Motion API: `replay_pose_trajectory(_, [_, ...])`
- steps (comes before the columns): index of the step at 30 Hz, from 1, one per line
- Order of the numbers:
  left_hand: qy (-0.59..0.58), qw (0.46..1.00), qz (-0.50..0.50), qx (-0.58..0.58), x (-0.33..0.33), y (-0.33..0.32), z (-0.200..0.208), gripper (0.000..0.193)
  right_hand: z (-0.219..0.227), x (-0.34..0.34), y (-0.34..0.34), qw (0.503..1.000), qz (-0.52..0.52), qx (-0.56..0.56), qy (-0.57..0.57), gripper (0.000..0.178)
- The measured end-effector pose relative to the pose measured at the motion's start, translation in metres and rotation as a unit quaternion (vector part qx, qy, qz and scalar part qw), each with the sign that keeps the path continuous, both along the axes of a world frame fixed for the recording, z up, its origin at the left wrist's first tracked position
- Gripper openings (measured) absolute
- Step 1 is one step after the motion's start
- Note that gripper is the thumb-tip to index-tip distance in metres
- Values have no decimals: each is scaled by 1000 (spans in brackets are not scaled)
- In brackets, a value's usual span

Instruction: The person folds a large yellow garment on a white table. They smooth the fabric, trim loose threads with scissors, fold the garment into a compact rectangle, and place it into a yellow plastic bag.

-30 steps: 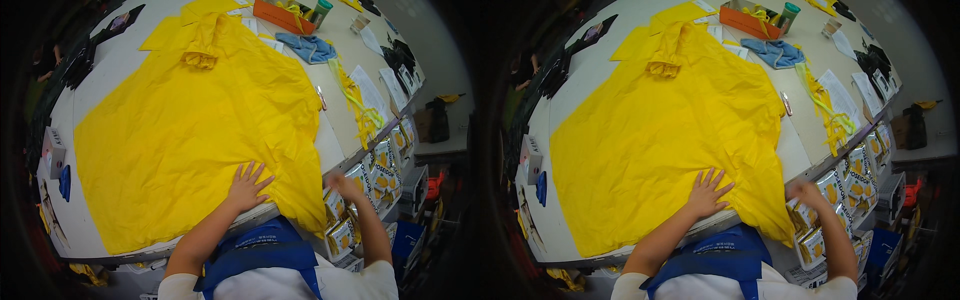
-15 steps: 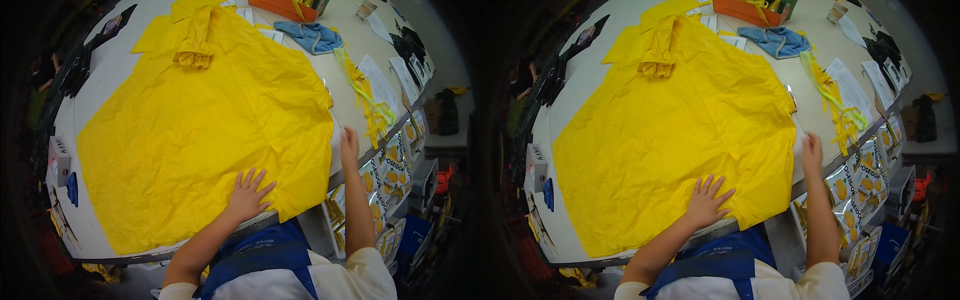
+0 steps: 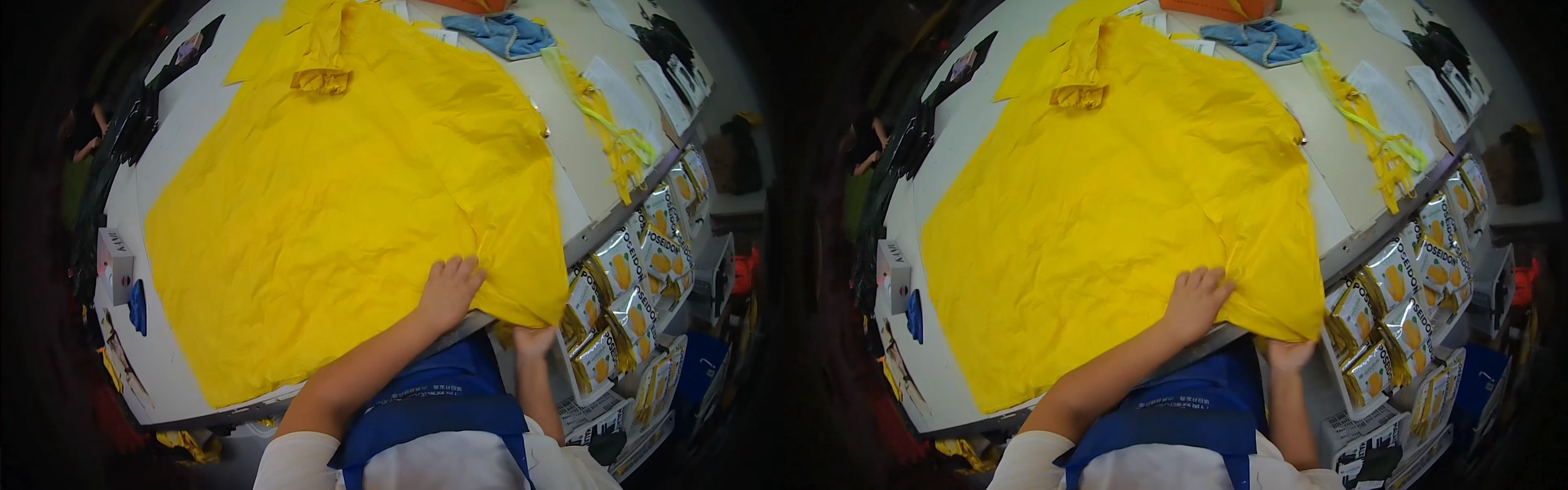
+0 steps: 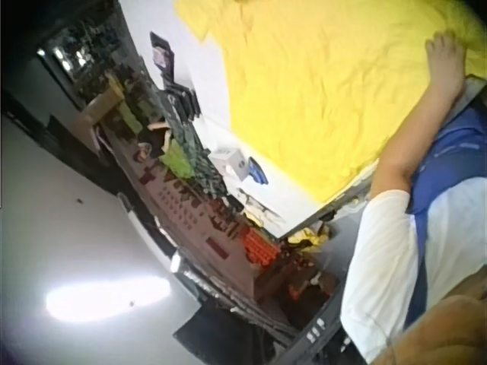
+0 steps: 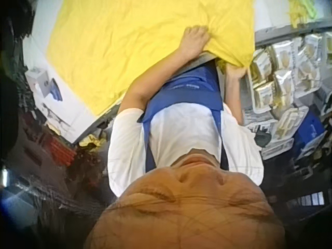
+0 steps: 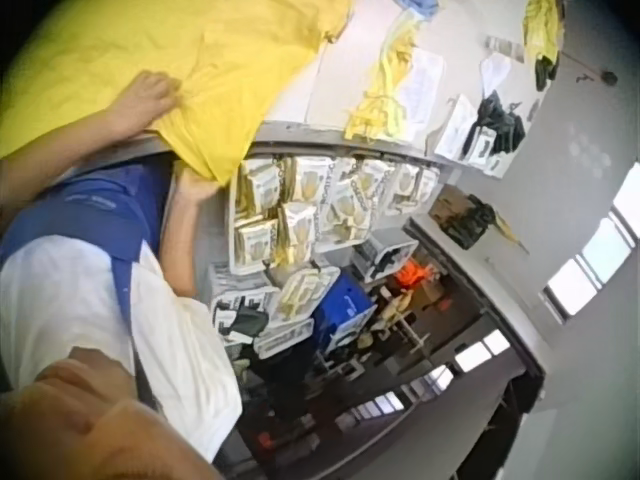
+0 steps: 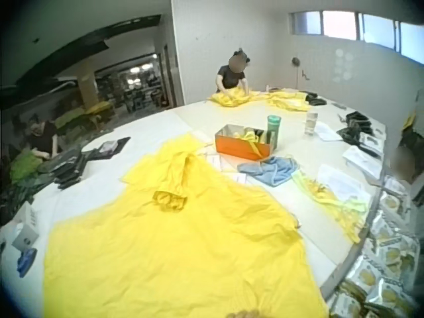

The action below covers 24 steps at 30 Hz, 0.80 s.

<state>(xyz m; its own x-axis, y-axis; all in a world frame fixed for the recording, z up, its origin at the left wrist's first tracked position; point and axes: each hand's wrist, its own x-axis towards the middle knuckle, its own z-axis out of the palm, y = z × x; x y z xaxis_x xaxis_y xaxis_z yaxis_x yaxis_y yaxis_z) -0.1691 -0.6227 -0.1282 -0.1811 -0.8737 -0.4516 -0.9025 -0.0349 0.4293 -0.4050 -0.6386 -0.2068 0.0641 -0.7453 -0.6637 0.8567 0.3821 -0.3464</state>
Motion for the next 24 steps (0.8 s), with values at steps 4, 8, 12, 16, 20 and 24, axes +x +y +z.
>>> replay_pose_trajectory(4, [87,995,34,35,-11,37,-5,51,141,61,3,939,111,-314,85,39])
replay_pose_trajectory(8, [76,981,117,-137,-23,62,-44,48,165,143,46,330,592,-601,423,30])
replay_pose_trajectory(12, [11,951,178,-252,-32,84,-55,46,132,149,-14,257,545,-682,415,48])
replay_pose_trajectory(16, [81,964,159,-197,-42,114,-12,35,87,125,-181,262,245,-619,699,59])
replay_pose_trajectory(20, [141,967,172,-128,20,137,47,30,79,125,-274,250,290,-646,660,48])
replay_pose_trajectory(24, [-251,888,324,-208,112,189,38,45,73,136,-305,173,387,-673,606,24])
